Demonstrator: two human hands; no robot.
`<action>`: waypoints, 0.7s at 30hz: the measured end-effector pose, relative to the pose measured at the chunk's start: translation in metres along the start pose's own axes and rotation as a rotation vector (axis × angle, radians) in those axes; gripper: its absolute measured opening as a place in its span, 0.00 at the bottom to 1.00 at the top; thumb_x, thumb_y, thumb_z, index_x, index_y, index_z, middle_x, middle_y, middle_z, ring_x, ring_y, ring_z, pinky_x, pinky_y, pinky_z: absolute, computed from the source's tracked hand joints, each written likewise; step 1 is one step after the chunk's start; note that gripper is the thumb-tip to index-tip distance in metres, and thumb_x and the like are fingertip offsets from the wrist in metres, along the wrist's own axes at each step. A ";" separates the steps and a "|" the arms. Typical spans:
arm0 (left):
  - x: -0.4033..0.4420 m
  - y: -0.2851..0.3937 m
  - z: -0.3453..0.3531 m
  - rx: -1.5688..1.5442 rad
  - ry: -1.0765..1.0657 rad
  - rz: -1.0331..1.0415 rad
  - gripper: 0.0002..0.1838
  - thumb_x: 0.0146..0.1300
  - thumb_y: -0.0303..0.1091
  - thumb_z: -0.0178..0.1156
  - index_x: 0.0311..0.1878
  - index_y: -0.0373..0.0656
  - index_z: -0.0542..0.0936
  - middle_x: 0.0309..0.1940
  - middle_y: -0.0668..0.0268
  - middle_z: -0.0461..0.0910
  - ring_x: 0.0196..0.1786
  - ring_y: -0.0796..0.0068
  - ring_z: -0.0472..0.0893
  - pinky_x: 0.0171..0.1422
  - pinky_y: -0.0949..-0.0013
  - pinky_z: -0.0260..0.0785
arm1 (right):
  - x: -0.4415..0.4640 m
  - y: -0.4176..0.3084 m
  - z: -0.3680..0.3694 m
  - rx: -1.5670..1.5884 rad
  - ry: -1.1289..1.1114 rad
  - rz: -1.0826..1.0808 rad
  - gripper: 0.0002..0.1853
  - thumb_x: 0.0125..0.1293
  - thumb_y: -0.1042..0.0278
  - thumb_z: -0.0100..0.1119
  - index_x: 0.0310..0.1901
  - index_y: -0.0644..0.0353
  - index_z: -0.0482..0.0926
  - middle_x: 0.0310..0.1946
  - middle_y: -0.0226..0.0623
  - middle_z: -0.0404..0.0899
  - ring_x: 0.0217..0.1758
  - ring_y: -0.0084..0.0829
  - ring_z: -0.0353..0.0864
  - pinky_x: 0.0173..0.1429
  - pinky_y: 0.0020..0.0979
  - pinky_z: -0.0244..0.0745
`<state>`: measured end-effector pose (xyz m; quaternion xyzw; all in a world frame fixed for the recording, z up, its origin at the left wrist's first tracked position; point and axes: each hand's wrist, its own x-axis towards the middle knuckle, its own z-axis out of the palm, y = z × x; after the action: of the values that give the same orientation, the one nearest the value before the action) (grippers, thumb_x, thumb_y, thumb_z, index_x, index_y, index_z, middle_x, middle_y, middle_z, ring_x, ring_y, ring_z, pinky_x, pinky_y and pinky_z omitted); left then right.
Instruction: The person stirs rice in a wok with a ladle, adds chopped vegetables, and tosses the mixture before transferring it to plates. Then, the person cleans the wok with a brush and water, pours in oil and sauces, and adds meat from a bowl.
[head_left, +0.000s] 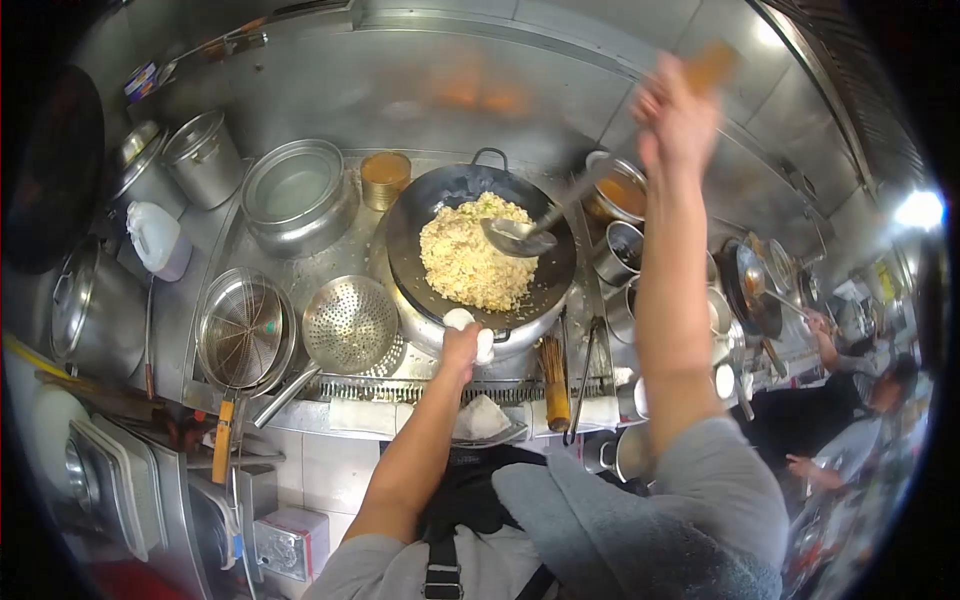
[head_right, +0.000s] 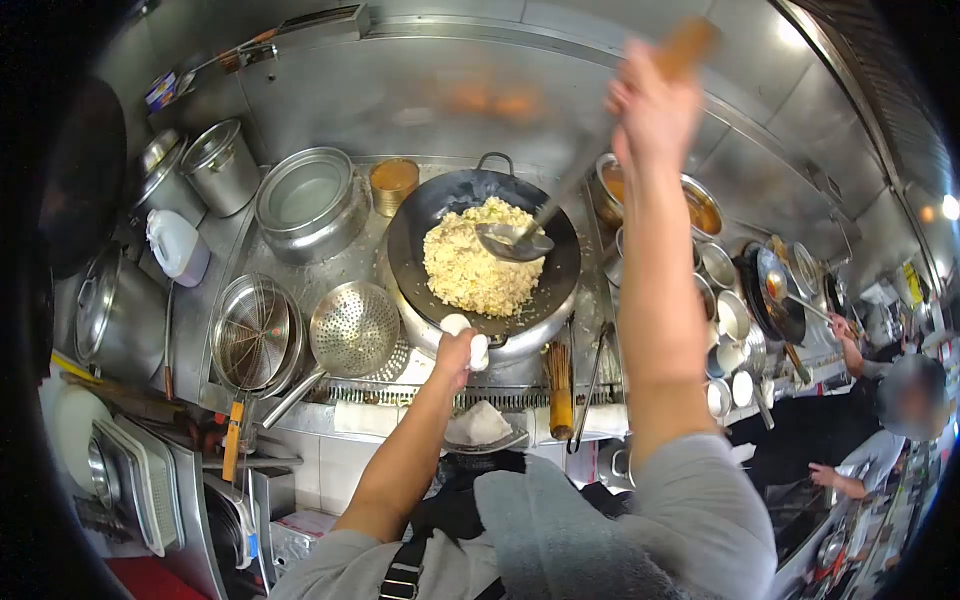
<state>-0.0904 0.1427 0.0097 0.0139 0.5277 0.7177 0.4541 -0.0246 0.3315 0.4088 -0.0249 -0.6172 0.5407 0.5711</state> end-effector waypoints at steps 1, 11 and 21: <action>0.003 -0.001 0.001 -0.014 0.014 0.008 0.11 0.60 0.29 0.58 0.42 0.30 0.76 0.30 0.59 0.79 0.25 0.67 0.79 0.26 0.62 0.71 | -0.012 0.019 0.003 0.010 -0.018 0.005 0.10 0.69 0.66 0.59 0.30 0.58 0.72 0.18 0.26 0.69 0.17 0.22 0.65 0.23 0.25 0.61; 0.015 -0.015 -0.007 0.175 0.164 0.138 0.16 0.59 0.32 0.60 0.44 0.27 0.76 0.31 0.58 0.80 0.28 0.70 0.79 0.29 0.66 0.70 | -0.039 0.066 0.022 0.060 -0.124 0.171 0.12 0.64 0.71 0.65 0.31 0.55 0.67 0.18 0.24 0.66 0.15 0.19 0.67 0.19 0.24 0.63; 0.007 0.005 -0.008 -0.059 -0.022 -0.220 0.10 0.65 0.33 0.58 0.43 0.35 0.76 0.32 0.58 0.82 0.26 0.64 0.81 0.28 0.64 0.76 | -0.045 0.101 0.014 -0.172 -0.304 0.026 0.15 0.61 0.62 0.68 0.29 0.61 0.72 0.19 0.28 0.71 0.24 0.23 0.71 0.31 0.31 0.68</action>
<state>-0.1018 0.1411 0.0066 -0.0495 0.4996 0.6786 0.5361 -0.0792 0.3354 0.3113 0.0002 -0.7400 0.4908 0.4599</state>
